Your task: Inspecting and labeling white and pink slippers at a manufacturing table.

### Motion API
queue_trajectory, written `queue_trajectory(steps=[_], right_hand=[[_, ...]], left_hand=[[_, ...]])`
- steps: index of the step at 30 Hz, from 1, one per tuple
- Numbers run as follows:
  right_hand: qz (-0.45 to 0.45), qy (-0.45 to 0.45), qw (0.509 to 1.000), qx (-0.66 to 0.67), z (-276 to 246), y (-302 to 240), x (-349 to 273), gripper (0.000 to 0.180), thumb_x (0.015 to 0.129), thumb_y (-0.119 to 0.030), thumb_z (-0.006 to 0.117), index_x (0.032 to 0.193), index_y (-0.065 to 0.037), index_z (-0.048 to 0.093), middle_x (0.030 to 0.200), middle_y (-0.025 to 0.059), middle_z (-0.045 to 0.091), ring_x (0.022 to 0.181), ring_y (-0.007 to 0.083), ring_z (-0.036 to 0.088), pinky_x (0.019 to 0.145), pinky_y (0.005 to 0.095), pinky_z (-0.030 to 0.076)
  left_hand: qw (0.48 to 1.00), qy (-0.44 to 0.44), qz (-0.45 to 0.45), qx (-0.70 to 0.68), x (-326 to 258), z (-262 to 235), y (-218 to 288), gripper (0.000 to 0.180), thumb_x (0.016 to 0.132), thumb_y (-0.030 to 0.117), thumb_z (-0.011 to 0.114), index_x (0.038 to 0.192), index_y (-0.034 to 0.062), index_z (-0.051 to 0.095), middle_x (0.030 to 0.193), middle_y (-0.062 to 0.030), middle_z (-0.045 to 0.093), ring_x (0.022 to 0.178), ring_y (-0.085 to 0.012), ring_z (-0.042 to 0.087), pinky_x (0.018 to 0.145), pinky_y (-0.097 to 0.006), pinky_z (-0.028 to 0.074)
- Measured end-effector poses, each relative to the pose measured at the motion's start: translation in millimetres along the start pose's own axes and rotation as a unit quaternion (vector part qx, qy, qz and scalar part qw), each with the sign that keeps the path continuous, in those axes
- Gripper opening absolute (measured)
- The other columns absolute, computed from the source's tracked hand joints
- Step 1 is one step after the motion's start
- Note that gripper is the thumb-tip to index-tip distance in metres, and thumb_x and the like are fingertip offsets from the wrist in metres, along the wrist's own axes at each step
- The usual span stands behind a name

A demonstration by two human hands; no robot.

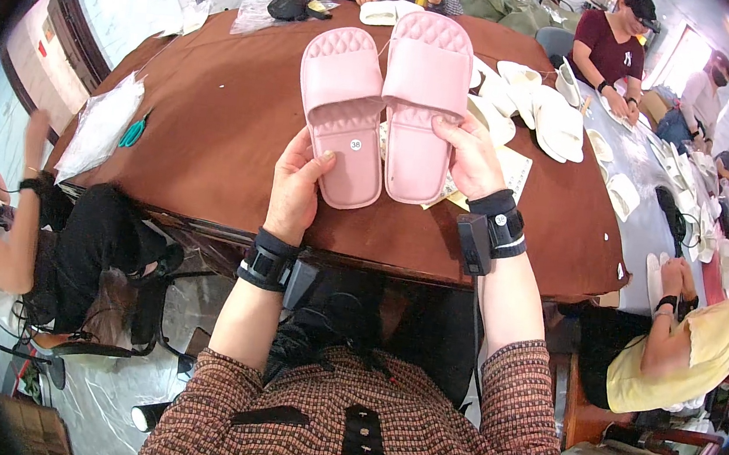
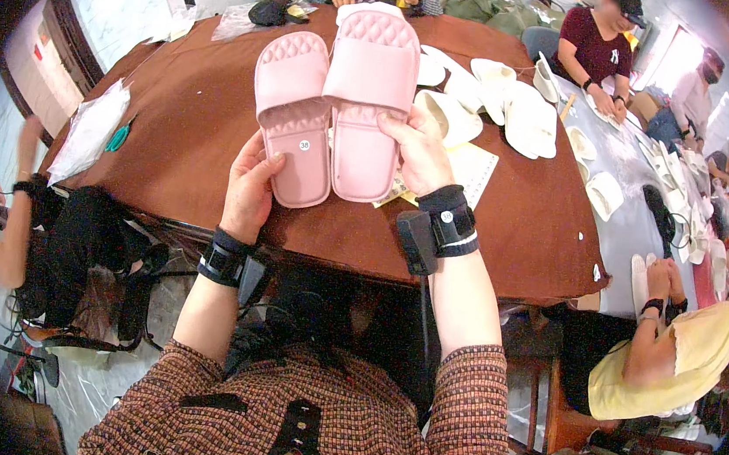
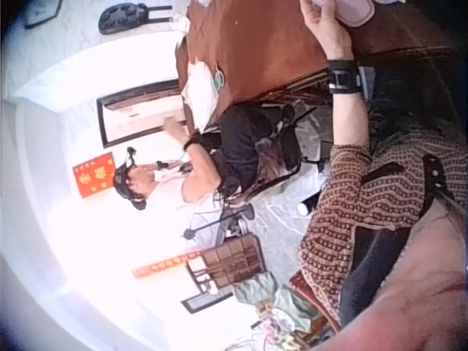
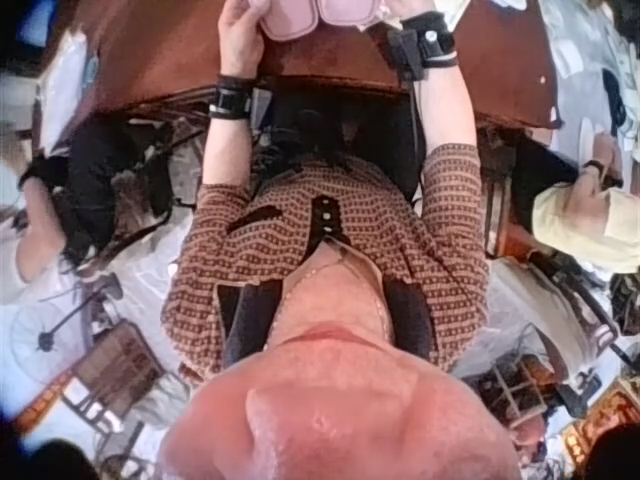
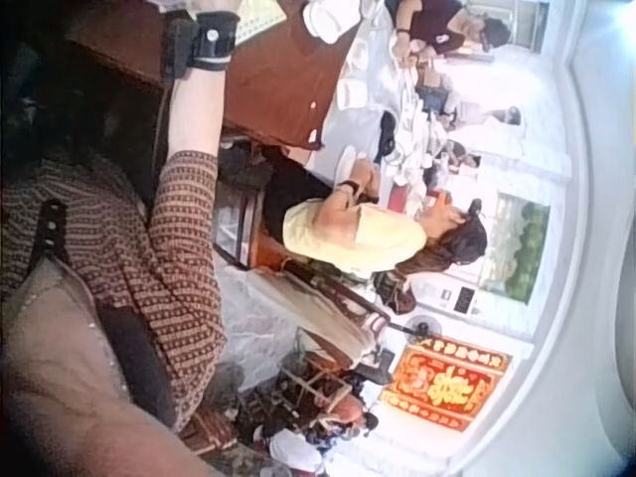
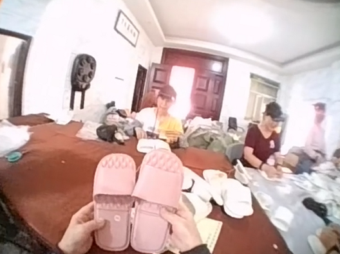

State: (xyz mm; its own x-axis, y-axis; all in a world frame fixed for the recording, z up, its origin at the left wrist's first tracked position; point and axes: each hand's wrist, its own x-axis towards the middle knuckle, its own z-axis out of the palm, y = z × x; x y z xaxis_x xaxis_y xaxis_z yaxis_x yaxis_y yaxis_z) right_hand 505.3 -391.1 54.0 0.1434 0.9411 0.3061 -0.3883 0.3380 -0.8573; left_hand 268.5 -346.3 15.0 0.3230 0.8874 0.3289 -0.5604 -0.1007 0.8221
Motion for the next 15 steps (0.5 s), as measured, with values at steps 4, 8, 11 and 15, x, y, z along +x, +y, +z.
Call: queue_trajectory(steps=[4, 8, 11, 15], right_hand=[[0.026, 0.014, 1.0, -0.008, -2.4, -1.2, -1.1, 0.035, 0.092, -0.012, 0.063, 0.124, 0.001, 0.058, 0.113, 0.0086, 0.066, 0.099, 0.0152, 0.064, 0.089, 0.0304, 0.052], [0.061, 0.021, 0.997, -0.032, -5.9, -1.4, -0.9, 0.04, 0.091, -0.019, 0.067, 0.124, 0.001, 0.057, 0.113, 0.0079, 0.066, 0.1, 0.015, 0.065, 0.088, 0.0306, 0.053], [0.056, 0.013, 0.998, -0.028, -6.1, -0.9, -0.3, 0.04, 0.091, -0.021, 0.067, 0.124, 0.001, 0.057, 0.112, 0.0077, 0.066, 0.099, 0.0148, 0.064, 0.088, 0.0308, 0.053], [0.055, 0.006, 0.998, -0.035, -5.4, -0.7, -1.0, 0.039, 0.092, -0.02, 0.066, 0.124, 0.0, 0.058, 0.112, 0.0068, 0.066, 0.099, 0.0147, 0.064, 0.088, 0.031, 0.053]], left_hand=[[0.999, 0.02, -0.033, -0.008, 1.8, -2.2, -0.9, 0.049, 0.09, 0.001, 0.059, 0.137, -0.0069, 0.045, 0.125, -0.0139, 0.062, 0.111, -0.0185, 0.061, 0.098, -0.033, 0.048], [0.999, 0.005, -0.04, 0.002, 0.8, -4.5, -0.2, 0.047, 0.091, 0.001, 0.058, 0.135, -0.0091, 0.045, 0.124, -0.0151, 0.062, 0.11, -0.0187, 0.062, 0.098, -0.033, 0.049], [0.999, 0.011, -0.035, 0.001, 0.6, -4.3, -0.5, 0.046, 0.091, 0.002, 0.059, 0.134, -0.0091, 0.046, 0.124, -0.0154, 0.062, 0.109, -0.0188, 0.062, 0.097, -0.033, 0.049], [1.0, 0.003, -0.026, 0.002, 0.0, -3.5, 0.6, 0.047, 0.091, 0.002, 0.058, 0.135, -0.009, 0.045, 0.125, -0.0152, 0.062, 0.11, -0.0186, 0.062, 0.097, -0.032, 0.049]])
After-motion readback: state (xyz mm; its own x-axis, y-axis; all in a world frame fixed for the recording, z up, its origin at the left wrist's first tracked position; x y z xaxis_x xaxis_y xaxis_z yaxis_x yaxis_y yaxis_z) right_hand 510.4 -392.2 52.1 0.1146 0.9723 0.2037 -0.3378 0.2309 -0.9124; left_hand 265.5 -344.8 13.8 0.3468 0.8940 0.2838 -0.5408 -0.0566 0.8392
